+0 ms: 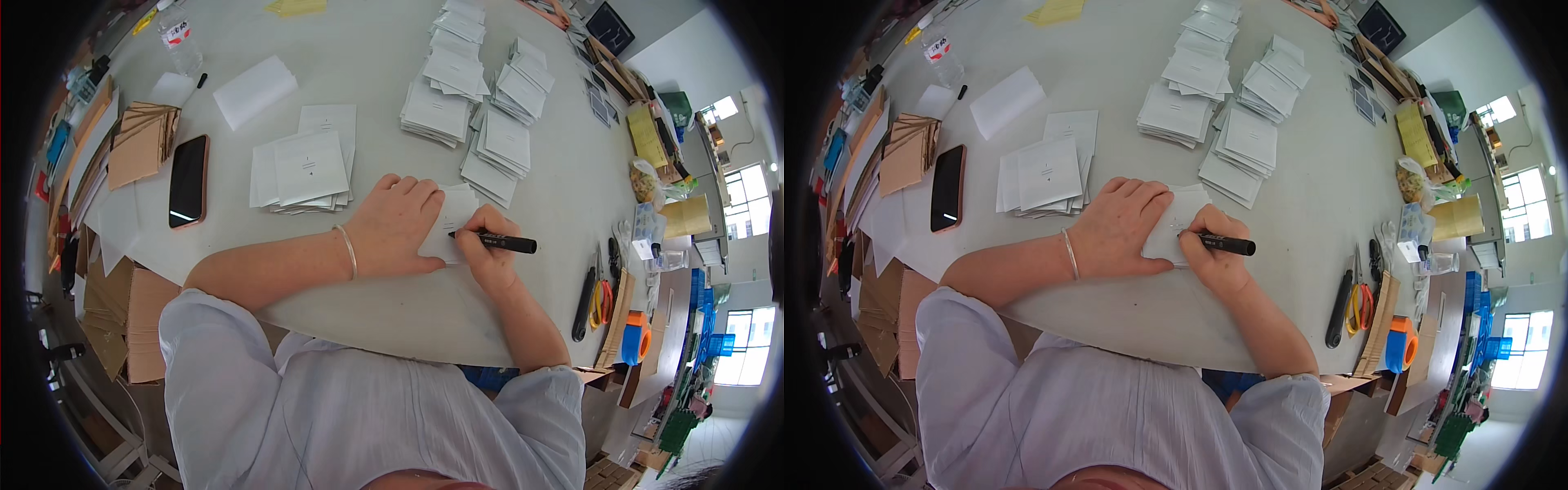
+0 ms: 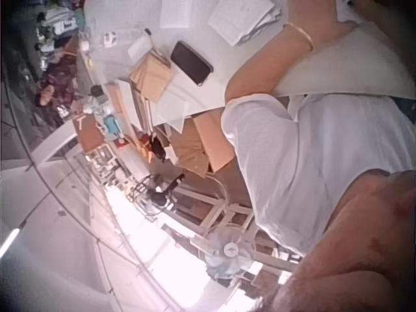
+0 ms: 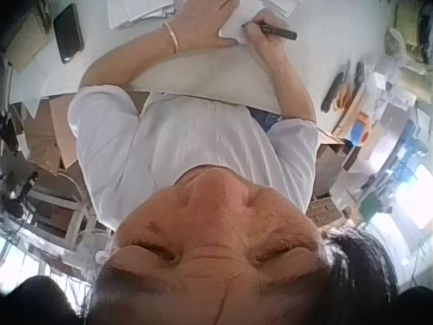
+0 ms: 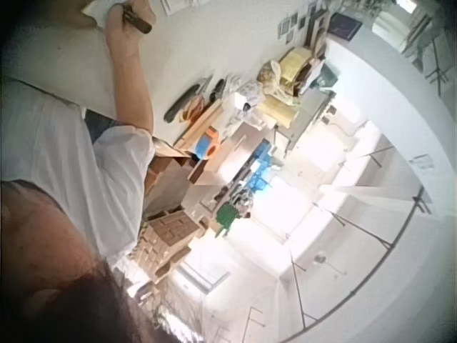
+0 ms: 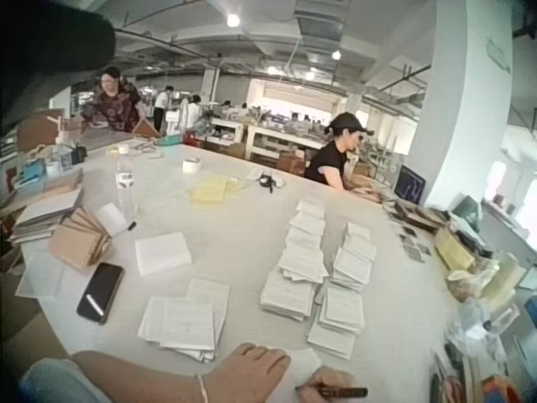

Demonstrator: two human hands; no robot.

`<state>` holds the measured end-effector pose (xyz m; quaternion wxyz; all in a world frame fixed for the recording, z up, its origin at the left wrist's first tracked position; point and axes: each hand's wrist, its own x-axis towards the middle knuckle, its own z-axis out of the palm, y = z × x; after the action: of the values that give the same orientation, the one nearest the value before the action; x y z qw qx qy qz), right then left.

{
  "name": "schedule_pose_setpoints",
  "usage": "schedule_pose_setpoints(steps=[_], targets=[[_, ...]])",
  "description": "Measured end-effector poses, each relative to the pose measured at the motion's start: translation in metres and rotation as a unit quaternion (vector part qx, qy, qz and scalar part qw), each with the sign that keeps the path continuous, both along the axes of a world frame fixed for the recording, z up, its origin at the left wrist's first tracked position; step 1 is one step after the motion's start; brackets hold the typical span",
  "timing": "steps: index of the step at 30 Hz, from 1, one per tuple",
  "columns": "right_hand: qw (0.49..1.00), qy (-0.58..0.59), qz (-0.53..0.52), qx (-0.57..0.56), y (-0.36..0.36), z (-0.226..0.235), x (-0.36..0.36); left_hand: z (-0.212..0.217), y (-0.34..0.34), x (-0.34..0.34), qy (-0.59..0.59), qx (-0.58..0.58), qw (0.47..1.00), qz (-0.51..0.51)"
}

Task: Writing technical labels on small white squares using a marker and organizing them into stacks.

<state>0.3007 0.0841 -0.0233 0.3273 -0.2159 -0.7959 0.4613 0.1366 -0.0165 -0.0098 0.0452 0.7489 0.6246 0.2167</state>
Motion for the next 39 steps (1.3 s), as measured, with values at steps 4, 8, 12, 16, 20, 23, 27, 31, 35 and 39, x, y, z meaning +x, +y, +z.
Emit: schedule_pose_setpoints(steps=[4,8,12,16,20,23,27,31,35,39], targets=[[1.0,0.0,0.009,0.001,0.0,0.0,0.001,-0.001,0.0,0.0,-0.001,0.007,1.0,-0.003],[1.0,0.019,-0.006,0.0,-0.003,0.0,-0.001,-0.001,-0.002,0.001,0.001,0.008,1.0,-0.002],[1.0,0.004,0.015,-0.018,-0.004,0.0,0.001,-0.003,-0.003,0.002,0.004,0.015,1.0,-0.003],[1.0,0.014,-0.009,-0.007,-0.004,-0.003,0.001,-0.001,-0.001,0.003,0.001,0.003,1.0,-0.004],[1.0,-0.004,0.01,-0.028,0.002,0.002,0.003,-0.001,0.004,0.001,0.005,0.013,1.0,-0.006],[0.981,0.092,-0.049,-0.161,0.006,-0.002,0.001,0.001,0.007,-0.002,0.006,0.007,1.0,-0.002],[0.977,0.1,-0.085,-0.17,-0.005,0.002,-0.014,0.0,-0.002,-0.007,0.017,0.029,0.999,0.005],[0.982,0.085,-0.115,-0.123,0.008,-0.022,0.004,-0.006,0.003,-0.002,0.004,0.027,0.999,-0.015],[0.986,0.121,-0.087,-0.08,0.003,-0.019,0.006,0.006,-0.006,0.006,0.009,-0.009,1.0,-0.001],[0.989,0.125,-0.08,-0.014,0.0,-0.018,0.001,0.004,-0.014,0.006,0.022,-0.019,1.0,0.01]])
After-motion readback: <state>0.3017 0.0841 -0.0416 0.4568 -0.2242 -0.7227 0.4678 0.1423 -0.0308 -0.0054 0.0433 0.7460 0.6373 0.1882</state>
